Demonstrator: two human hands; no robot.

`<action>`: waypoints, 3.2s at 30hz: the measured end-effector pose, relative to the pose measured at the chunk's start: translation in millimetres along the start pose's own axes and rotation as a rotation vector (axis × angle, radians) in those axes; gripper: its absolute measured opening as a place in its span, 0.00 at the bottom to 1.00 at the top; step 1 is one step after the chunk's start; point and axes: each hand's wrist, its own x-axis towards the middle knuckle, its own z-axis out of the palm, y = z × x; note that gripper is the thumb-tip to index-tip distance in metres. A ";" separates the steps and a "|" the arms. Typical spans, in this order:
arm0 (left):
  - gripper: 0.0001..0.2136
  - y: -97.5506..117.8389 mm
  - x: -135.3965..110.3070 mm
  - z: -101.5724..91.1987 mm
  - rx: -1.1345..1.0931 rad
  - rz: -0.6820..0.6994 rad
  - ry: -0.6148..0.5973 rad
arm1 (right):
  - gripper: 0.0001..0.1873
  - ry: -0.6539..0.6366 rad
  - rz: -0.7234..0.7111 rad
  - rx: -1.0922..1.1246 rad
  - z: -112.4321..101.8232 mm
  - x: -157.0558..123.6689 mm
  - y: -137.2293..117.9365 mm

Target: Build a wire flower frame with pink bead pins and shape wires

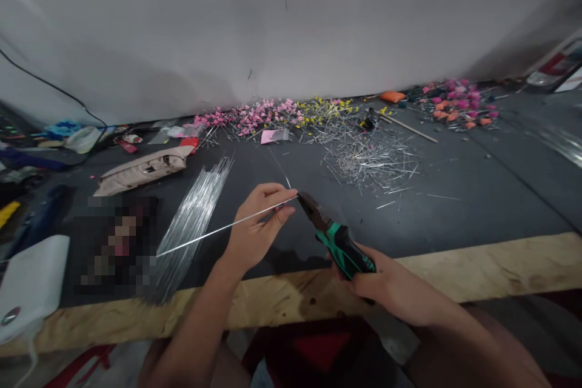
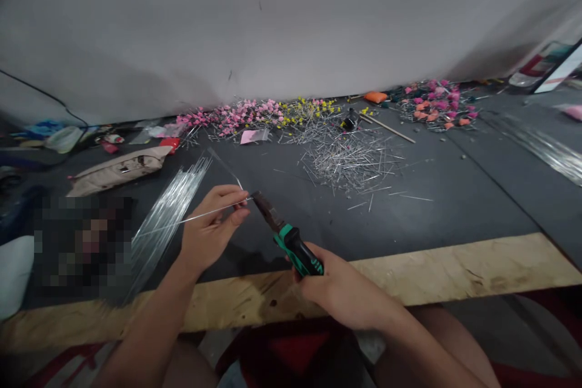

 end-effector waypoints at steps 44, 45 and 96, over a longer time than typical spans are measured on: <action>0.12 -5.1 -6.3 -8.1 -0.154 -0.327 0.263 | 0.09 -0.071 -0.057 -0.002 15.0 36.9 -8.1; 0.11 -4.6 -6.6 -7.8 -0.123 -0.302 0.277 | 0.08 -0.076 -0.066 -0.005 15.0 36.7 -7.9; 0.13 13.3 -4.5 -20.6 0.473 -0.206 0.146 | 0.11 -0.155 -0.032 -0.023 9.8 40.9 -13.8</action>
